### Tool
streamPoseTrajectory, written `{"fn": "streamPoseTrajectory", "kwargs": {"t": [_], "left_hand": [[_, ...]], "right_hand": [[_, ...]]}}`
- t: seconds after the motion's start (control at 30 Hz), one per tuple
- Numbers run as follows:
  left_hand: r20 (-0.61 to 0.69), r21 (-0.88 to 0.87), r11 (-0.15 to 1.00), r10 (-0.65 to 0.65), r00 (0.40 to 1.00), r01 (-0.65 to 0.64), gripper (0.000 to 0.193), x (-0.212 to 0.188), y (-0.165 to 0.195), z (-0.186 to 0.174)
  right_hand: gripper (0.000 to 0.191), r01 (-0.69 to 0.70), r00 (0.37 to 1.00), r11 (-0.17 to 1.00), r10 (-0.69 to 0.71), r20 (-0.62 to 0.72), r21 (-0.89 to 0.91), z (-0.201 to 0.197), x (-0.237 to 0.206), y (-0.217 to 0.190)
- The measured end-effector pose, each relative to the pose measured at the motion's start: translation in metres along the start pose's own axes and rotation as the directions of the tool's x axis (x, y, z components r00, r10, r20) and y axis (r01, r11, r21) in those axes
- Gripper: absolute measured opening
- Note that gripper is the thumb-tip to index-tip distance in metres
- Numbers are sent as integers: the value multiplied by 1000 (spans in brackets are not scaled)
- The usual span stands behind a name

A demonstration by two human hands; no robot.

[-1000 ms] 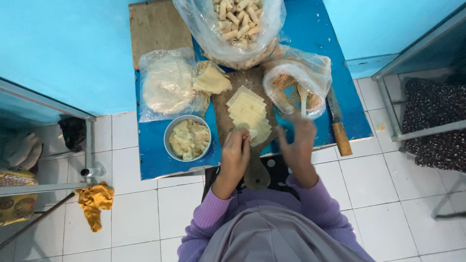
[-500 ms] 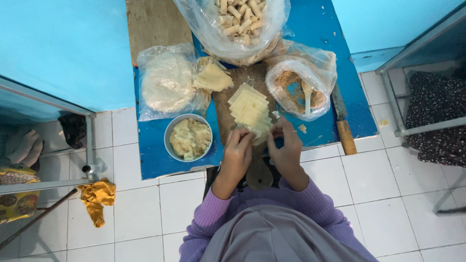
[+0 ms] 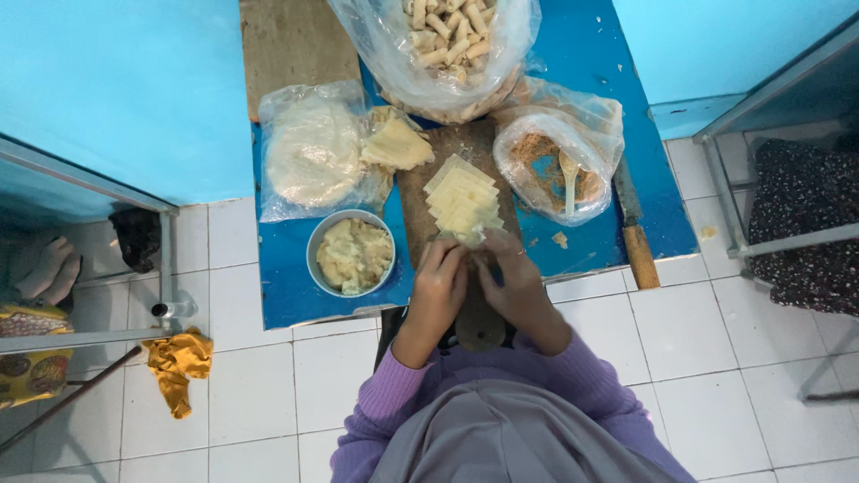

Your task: The person sits at a table folding thin dough sheets around spoonfuls of filling and stacks the folded pastries on a wooden board. They repeatedly scoop filling from a bowl with a spoon, fold the wrappers by hand, and set finished pieces aside.

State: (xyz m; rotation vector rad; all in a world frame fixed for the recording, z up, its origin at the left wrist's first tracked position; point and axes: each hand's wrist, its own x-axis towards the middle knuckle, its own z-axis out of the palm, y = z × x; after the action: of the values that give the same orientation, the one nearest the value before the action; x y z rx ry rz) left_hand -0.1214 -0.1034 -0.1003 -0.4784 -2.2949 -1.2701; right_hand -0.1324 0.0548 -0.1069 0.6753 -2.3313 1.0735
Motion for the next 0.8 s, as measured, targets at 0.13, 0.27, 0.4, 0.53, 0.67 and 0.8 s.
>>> {"fn": "streamPoseTrajectory", "kwargs": {"t": [0.13,0.27,0.4,0.53,0.67,0.8], "left_hand": [[27,2,1000,23,999,-23,24,3,2,-6],[93,-25,999,48,994,-46,28,7,9,-18],[135,-17,998,70,988,-68,33,10,11,-24],[111,25,995,96,989,-99,19,11,5,-18],[48,-12,999,40,998,-39,14,7,-2,-10],[56,-33,998,-54,997,56,12,9,-6,-7]], "right_hand": [[47,60,978,997,-67,198,41,-29,9,13],[40,163,953,982,-182,243,97,-32,15,25],[38,-35,968,989,-3,251,146,-21,17,35],[49,-77,969,967,15,248,243,-20,22,43],[38,22,971,973,-76,227,232,-22,25,41],[38,-176,958,958,113,264,228,-17,28,37]]}}
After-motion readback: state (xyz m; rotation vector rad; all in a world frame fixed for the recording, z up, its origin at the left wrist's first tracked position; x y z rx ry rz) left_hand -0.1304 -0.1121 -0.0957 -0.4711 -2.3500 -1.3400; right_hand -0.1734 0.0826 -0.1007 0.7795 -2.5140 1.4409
